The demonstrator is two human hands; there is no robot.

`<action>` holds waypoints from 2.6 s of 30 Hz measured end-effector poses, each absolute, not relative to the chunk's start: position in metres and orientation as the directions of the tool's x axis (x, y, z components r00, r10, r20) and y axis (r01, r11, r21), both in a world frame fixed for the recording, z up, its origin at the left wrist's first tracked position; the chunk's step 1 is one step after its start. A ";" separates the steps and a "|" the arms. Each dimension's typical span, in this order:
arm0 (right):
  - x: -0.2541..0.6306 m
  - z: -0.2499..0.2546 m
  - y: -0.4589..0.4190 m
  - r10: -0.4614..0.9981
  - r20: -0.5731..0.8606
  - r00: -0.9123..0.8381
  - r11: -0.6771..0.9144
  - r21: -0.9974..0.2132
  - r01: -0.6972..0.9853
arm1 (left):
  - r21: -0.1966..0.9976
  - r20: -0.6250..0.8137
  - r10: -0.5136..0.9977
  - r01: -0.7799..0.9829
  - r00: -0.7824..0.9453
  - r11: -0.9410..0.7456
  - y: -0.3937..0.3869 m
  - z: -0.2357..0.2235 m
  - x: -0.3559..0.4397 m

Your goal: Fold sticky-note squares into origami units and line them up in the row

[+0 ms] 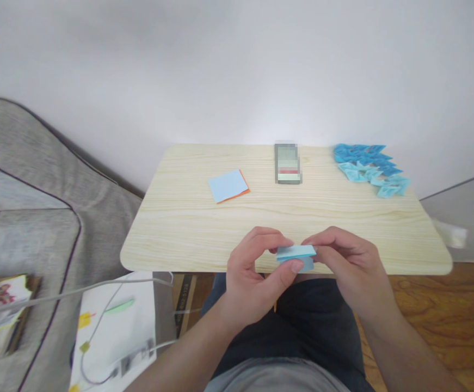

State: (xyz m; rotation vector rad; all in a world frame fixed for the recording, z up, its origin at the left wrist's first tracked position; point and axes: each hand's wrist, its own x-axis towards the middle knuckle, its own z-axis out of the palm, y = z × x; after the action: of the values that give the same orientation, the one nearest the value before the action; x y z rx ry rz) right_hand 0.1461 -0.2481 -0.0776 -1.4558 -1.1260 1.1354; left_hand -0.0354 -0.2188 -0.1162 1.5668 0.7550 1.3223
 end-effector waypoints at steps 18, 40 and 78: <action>0.148 -0.079 -0.248 0.966 -0.258 0.009 -0.255 -0.957 -0.136 | 0.898 0.438 0.848 -0.096 0.298 -0.430 -0.218 -0.113 -0.038; 0.146 -0.074 -0.249 0.978 -0.210 0.002 -0.209 -0.975 0.070 | 0.949 0.116 0.954 -0.314 0.277 -0.025 -0.218 -0.115 -0.029; 0.148 -0.085 -0.252 0.984 -0.145 -0.105 -0.111 -0.954 0.280 | 0.942 -0.138 0.850 -0.198 0.508 0.271 -0.215 -0.116 -0.038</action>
State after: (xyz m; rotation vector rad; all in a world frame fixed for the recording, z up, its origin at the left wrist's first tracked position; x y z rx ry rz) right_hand 0.1481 -0.2516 -0.0847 -1.4517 -1.4449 1.2573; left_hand -0.0384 -0.2152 -0.1162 1.0654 0.7472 0.8017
